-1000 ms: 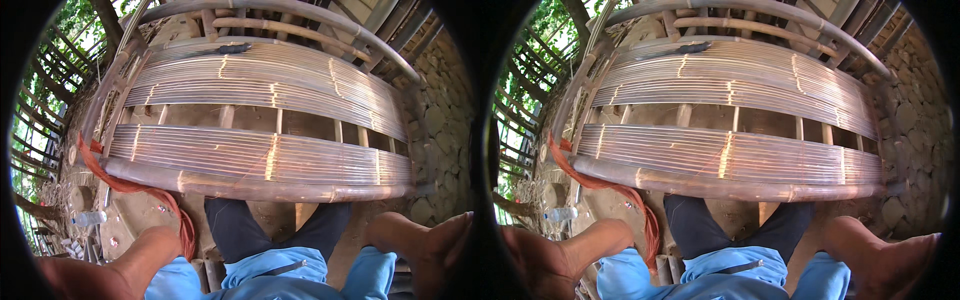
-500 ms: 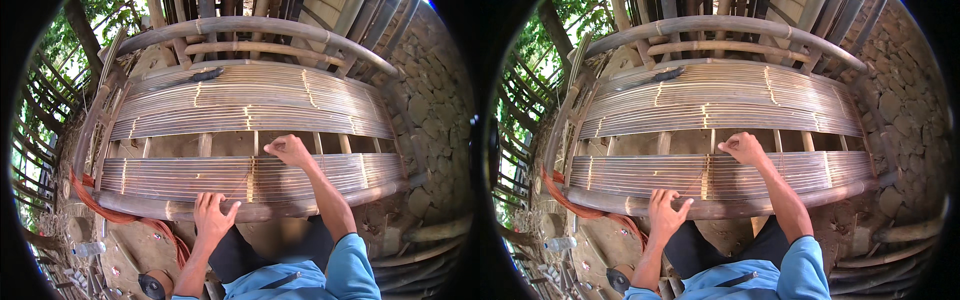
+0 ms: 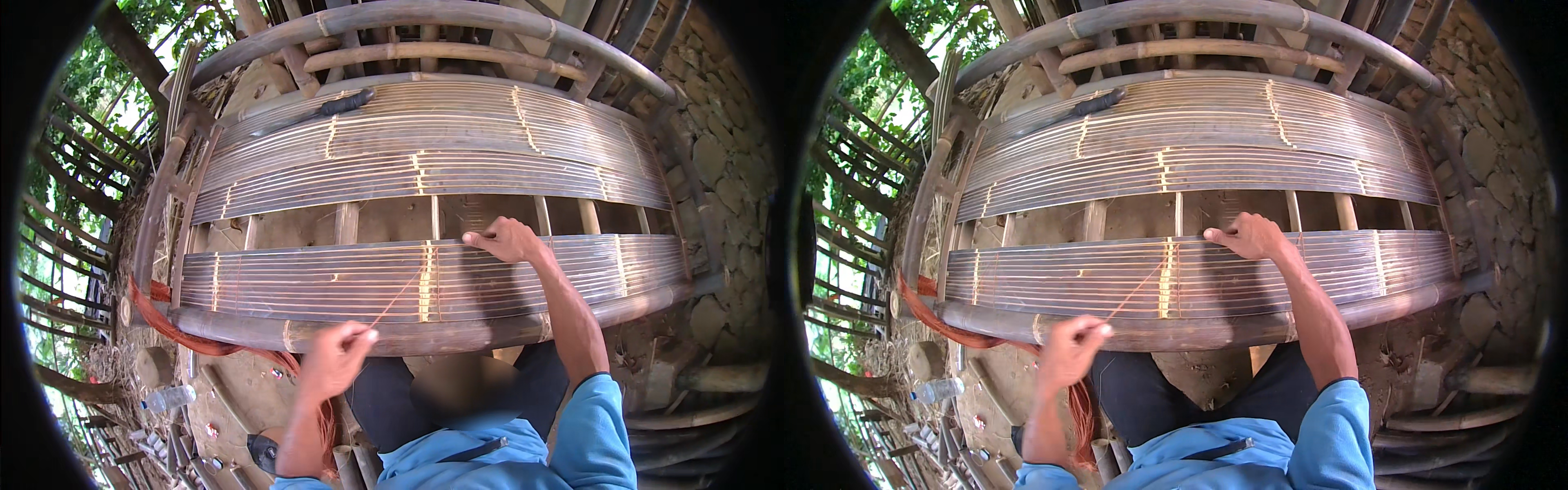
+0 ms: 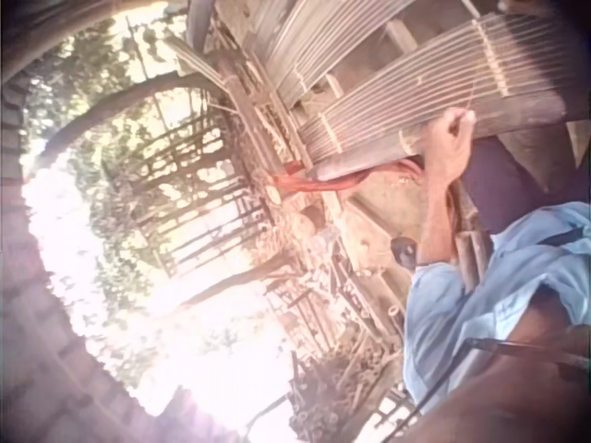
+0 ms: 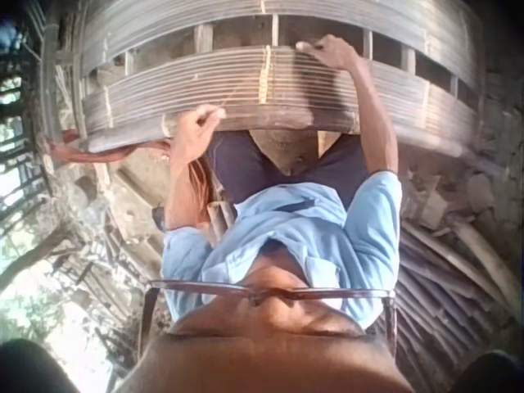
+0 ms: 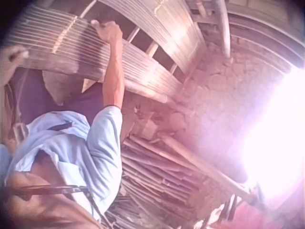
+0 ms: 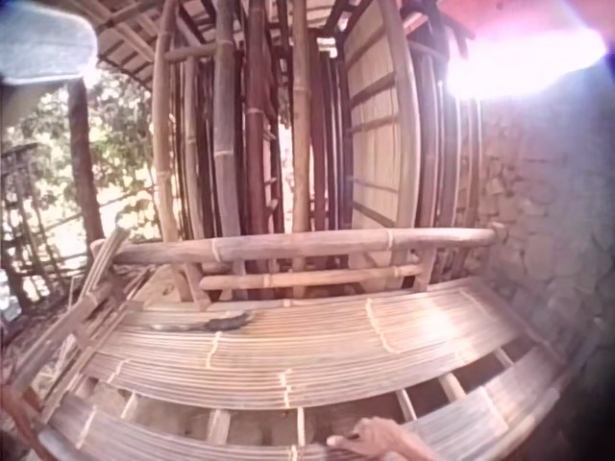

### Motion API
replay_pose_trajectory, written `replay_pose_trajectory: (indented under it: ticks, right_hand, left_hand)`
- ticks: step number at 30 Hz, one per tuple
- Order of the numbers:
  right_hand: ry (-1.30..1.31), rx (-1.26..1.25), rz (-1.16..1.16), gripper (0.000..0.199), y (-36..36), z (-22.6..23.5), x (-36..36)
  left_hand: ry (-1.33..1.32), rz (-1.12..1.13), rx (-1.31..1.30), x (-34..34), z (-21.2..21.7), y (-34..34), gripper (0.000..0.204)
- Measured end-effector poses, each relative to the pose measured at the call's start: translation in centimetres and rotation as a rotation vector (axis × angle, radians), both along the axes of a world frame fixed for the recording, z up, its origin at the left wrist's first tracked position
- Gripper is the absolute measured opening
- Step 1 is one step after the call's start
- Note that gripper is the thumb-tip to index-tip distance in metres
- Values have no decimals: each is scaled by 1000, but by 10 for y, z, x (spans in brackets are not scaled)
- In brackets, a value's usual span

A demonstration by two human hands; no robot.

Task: The person weaves thin bamboo strips into a frame to create a curved surface for furniture, using a long orange string to secure the strips in place.

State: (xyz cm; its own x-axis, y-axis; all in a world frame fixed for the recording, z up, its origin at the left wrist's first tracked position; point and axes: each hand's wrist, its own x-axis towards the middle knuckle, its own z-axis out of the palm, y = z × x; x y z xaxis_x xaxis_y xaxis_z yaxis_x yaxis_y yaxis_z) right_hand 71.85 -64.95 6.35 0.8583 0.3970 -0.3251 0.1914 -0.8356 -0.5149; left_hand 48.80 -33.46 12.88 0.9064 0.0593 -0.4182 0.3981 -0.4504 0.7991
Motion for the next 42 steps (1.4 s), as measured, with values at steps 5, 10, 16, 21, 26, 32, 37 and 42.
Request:
replay_pose_trajectory:
  ticks: [5, 10, 16, 21, 26, 32, 37, 42]
  right_hand:
    - [-50, -78, -41, 59, 11, 2, -8]
    - [-90, -49, -55, 51, 14, 5, -7]
    - [124, 266, -24, 38, 38, -34, 34]
    - [111, -13, 151, 35, 71, -37, 46]
    - [110, 207, 11, 31, 48, -17, 35]
    - [292, 836, 20, 23, 23, 22, 10]
    - [178, 772, 141, 28, 31, 49, -15]
    - [12, 476, 97, 36, 28, 48, -15]
  left_hand:
    - [-699, 235, -320, -10, 54, 99, 30]
    - [-866, 407, -701, 50, 89, 126, 31]
    - [-308, -129, 384, 197, -19, -11, 25]
    - [-209, -167, 577, 236, -89, -82, 17]
    - [-368, -255, 635, 230, -81, -61, 30]
    - [52, -144, -1001, 211, -30, -19, 78]
    - [-280, -338, -431, 170, -22, -50, 102]
    - [-657, -99, 168, 88, 12, -8, 60]
